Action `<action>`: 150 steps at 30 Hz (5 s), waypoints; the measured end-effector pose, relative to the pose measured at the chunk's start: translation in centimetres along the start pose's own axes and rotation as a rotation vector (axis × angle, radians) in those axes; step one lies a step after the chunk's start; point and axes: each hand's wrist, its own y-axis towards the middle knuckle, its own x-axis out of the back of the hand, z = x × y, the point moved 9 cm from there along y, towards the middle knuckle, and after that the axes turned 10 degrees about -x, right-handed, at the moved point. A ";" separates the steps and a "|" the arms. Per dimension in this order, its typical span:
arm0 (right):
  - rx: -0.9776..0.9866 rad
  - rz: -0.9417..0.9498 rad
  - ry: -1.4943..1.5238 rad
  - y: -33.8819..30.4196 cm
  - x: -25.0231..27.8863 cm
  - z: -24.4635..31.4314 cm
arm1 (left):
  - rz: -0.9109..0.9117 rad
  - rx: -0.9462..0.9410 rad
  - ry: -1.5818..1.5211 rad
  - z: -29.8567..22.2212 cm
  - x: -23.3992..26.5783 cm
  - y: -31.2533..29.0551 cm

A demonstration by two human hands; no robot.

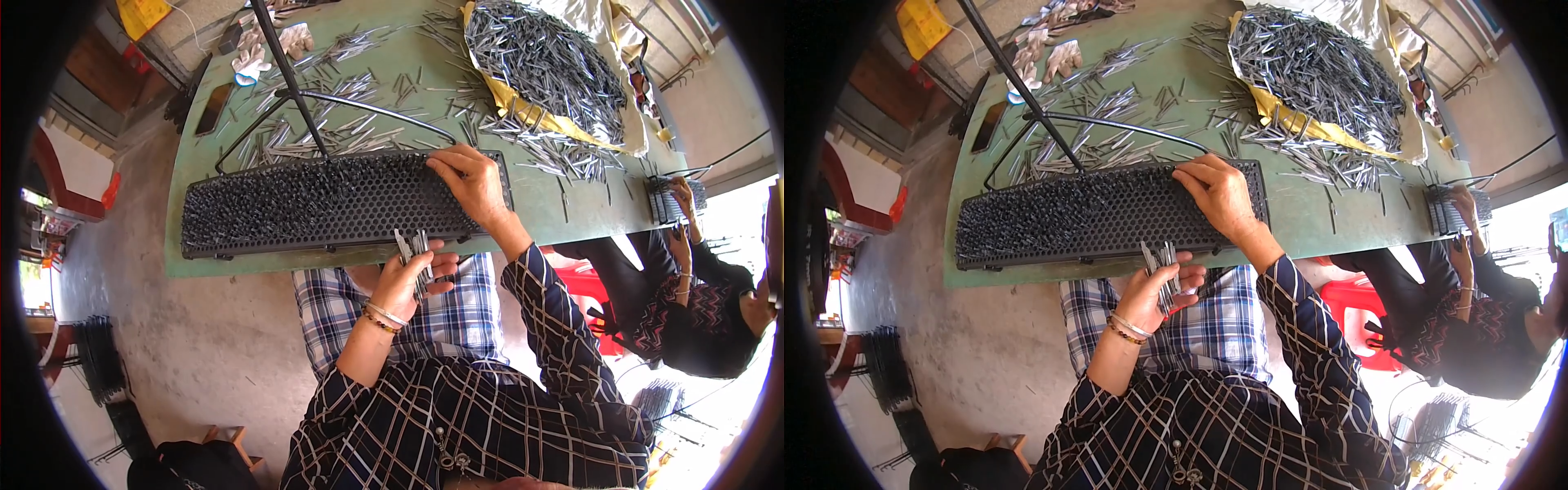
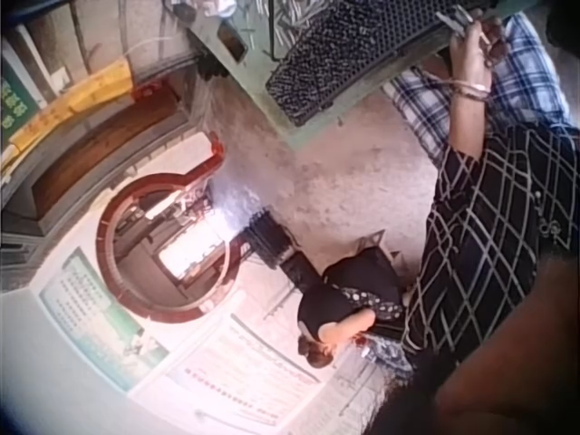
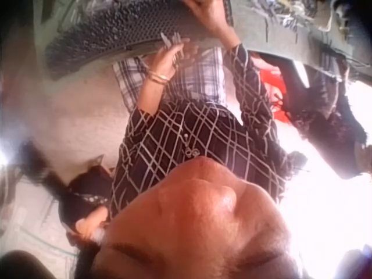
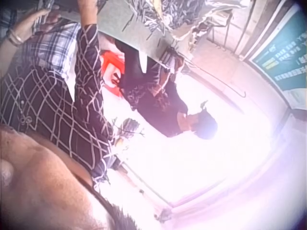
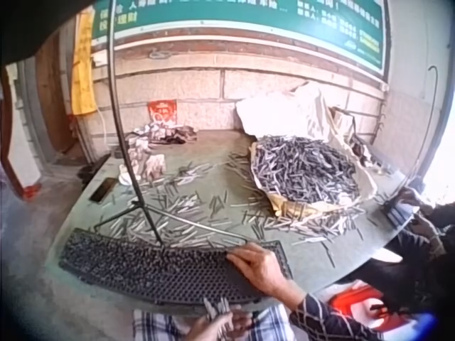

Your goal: The person is manually inserting thin metal rods into a perforated metal plate to assemble a component.

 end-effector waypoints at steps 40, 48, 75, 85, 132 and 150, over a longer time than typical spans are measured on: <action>-0.231 0.165 0.116 -2.7 -0.3 0.7 | 0.012 -0.058 -0.019 -1.2 -0.5 -0.3; -0.334 0.487 0.400 -5.7 -2.7 -0.1 | 0.034 -0.099 -0.017 -1.3 -1.5 -0.2; -0.544 0.208 0.472 -3.5 1.1 -2.7 | -0.055 -0.182 0.075 -1.6 -1.2 0.4; -0.205 0.047 0.237 0.3 1.8 -3.2 | -0.013 -0.075 0.080 -0.4 -1.4 0.2; 0.098 0.022 -0.099 -0.7 1.3 -0.6 | 0.023 -0.012 0.111 0.5 -1.7 0.1; 0.182 0.018 -0.223 -0.9 0.9 0.5 | 0.021 -0.008 -0.031 0.9 -0.7 0.8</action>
